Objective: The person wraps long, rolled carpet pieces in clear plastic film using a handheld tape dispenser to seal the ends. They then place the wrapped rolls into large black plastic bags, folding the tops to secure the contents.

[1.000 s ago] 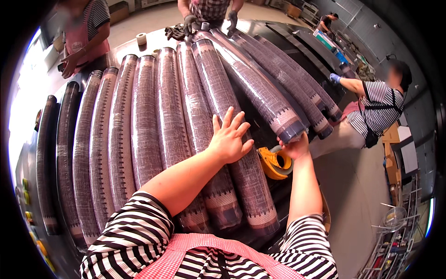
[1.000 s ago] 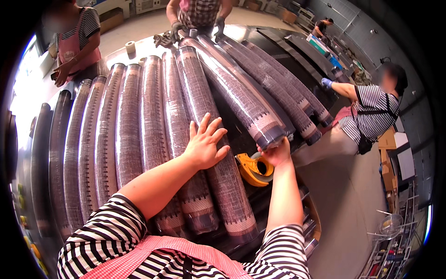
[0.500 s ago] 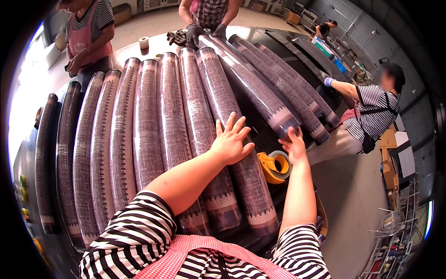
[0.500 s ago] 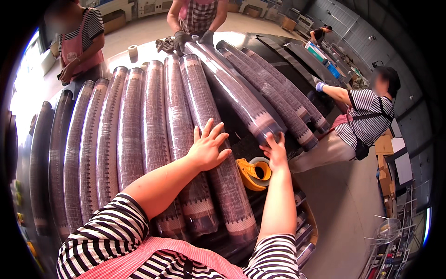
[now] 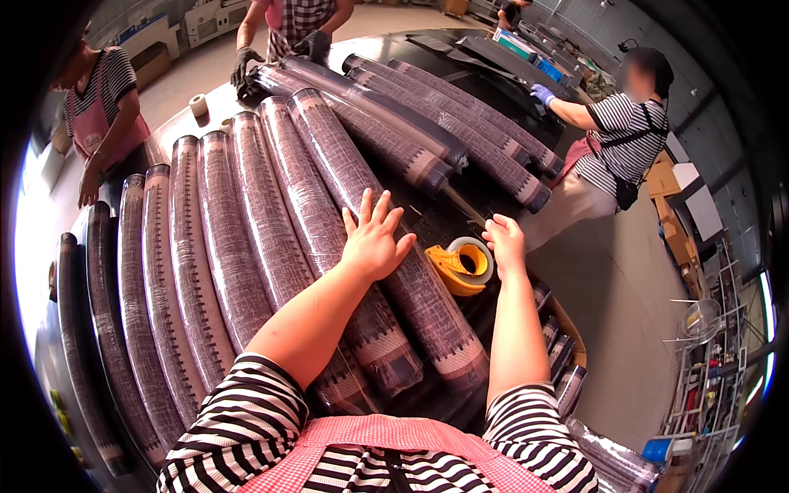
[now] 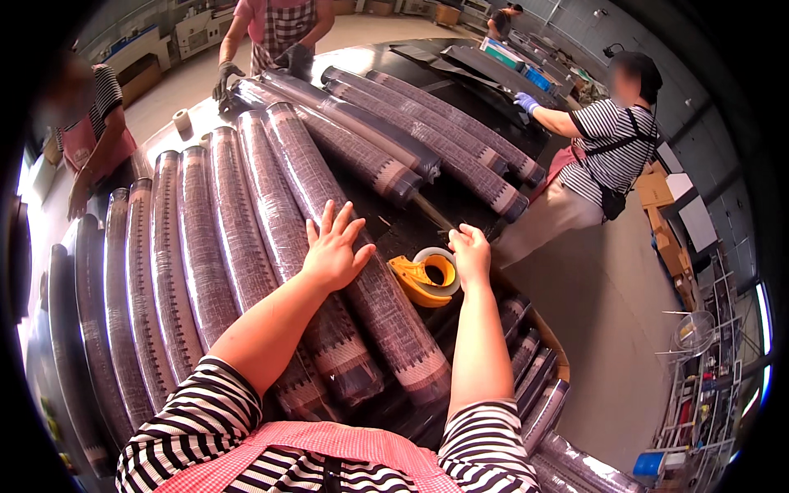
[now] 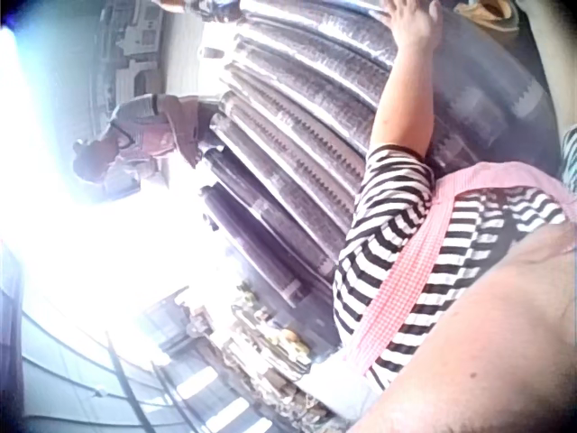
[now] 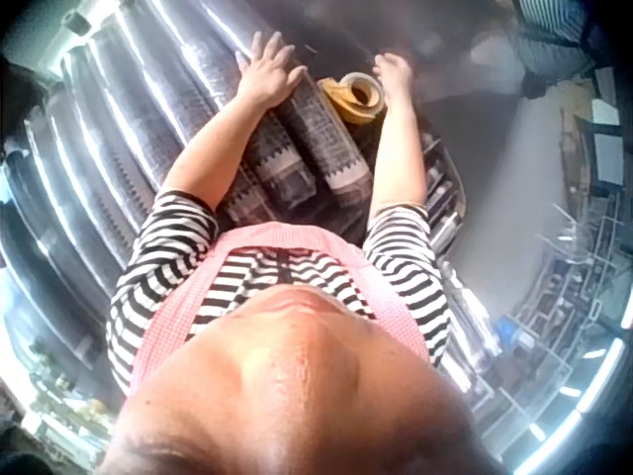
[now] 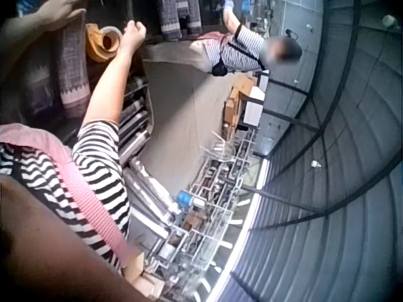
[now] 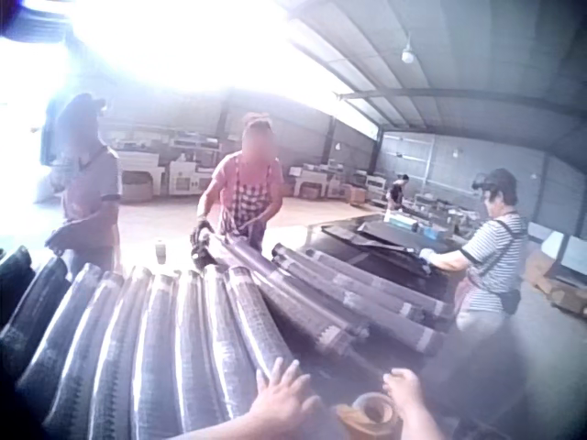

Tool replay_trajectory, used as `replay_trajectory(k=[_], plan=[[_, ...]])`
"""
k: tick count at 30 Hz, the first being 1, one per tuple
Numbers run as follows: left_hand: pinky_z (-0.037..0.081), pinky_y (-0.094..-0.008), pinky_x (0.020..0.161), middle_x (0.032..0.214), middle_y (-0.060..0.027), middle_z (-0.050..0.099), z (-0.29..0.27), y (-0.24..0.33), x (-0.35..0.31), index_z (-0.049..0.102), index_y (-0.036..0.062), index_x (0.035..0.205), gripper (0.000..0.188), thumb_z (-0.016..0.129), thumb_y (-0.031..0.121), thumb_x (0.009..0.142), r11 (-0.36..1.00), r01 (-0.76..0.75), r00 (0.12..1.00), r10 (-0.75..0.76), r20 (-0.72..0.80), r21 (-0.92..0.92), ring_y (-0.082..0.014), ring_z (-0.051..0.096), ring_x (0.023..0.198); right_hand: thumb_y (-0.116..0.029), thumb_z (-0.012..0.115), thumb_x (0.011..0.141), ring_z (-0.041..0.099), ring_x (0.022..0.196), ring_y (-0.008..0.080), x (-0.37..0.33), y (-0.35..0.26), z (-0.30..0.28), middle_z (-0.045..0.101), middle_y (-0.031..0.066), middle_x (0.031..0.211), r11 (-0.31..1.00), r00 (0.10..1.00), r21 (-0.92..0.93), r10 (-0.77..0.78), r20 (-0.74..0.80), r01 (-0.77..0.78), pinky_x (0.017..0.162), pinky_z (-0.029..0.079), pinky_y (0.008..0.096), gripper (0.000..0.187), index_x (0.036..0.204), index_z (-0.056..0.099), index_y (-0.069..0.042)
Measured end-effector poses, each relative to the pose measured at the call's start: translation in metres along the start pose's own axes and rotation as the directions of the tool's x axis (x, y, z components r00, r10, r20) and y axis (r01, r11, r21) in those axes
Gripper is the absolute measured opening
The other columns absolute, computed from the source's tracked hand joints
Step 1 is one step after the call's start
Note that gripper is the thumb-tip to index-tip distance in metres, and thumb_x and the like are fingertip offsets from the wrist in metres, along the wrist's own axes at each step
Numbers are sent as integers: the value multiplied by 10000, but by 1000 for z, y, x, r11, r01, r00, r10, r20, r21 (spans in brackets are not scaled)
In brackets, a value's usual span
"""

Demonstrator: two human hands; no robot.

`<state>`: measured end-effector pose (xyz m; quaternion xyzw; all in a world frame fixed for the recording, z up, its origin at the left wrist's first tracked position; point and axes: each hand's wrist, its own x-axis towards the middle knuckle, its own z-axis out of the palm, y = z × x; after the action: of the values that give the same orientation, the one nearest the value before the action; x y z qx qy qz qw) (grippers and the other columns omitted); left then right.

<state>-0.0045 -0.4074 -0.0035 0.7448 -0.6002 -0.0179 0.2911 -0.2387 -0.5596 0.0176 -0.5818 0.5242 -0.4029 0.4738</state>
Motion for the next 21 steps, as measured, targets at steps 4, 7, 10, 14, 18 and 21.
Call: replay_trajectory(k=[4, 7, 10, 14, 18, 21], plan=[[101, -708, 1150, 1605, -138, 282, 2, 2, 2, 535, 90, 1395, 620, 571, 500, 932, 1000, -12, 1000, 12, 6, 8, -379, 83, 1527, -156, 678, 942, 654, 924, 135, -56, 11, -22, 678, 106, 1102, 986, 960, 47, -166, 226, 159, 803, 505, 261, 407, 1295, 562, 10], [117, -675, 1166, 1614, -117, 278, 0, 5, 1, 535, 117, 1396, 598, 577, 493, 933, 999, 8, 1000, -9, 16, 43, -364, 86, 1530, -144, 740, 901, 655, 923, 140, -87, 19, -31, 675, 96, 1042, 976, 943, -106, -151, 295, 189, 869, 533, 298, 462, 1295, 570, 28], [122, -662, 1173, 1614, -111, 279, 0, 5, -1, 534, 125, 1398, 593, 589, 484, 929, 998, 28, 1000, -29, 12, 58, -354, 100, 1531, -145, 763, 875, 672, 929, 175, -128, 9, -46, 677, 130, 1084, 964, 937, -206, -89, 337, 166, 868, 546, 319, 491, 1299, 574, 14], [125, -668, 1170, 1611, -108, 279, 5, 11, 3, 535, 135, 1393, 572, 592, 469, 931, 998, 29, 999, -31, 28, 48, -352, 103, 1531, -128, 766, 836, 682, 1024, 247, -137, 41, -65, 686, 164, 1142, 876, 951, -378, -237, 199, 298, 925, 539, 354, 457, 1248, 610, -7], [133, -693, 1155, 1619, -109, 265, 6, 14, 7, 525, 156, 1405, 560, 567, 475, 948, 997, 3, 999, -7, 47, 74, -364, 92, 1531, -108, 727, 808, 582, 1217, 341, -110, 52, -47, 629, 197, 1263, 641, 796, -472, -506, 333, 605, 1073, 440, 387, 473, 1257, 615, -10], [140, -694, 1150, 1628, -103, 247, 4, 9, 5, 517, 174, 1417, 560, 545, 496, 959, 992, 33, 997, -41, 63, 124, -361, 89, 1532, -87, 699, 818, 569, 1231, 348, -110, 48, -44, 615, 202, 1293, 734, 818, -366, -478, 321, 572, 1078, 429, 385, 480, 1281, 602, -8]])
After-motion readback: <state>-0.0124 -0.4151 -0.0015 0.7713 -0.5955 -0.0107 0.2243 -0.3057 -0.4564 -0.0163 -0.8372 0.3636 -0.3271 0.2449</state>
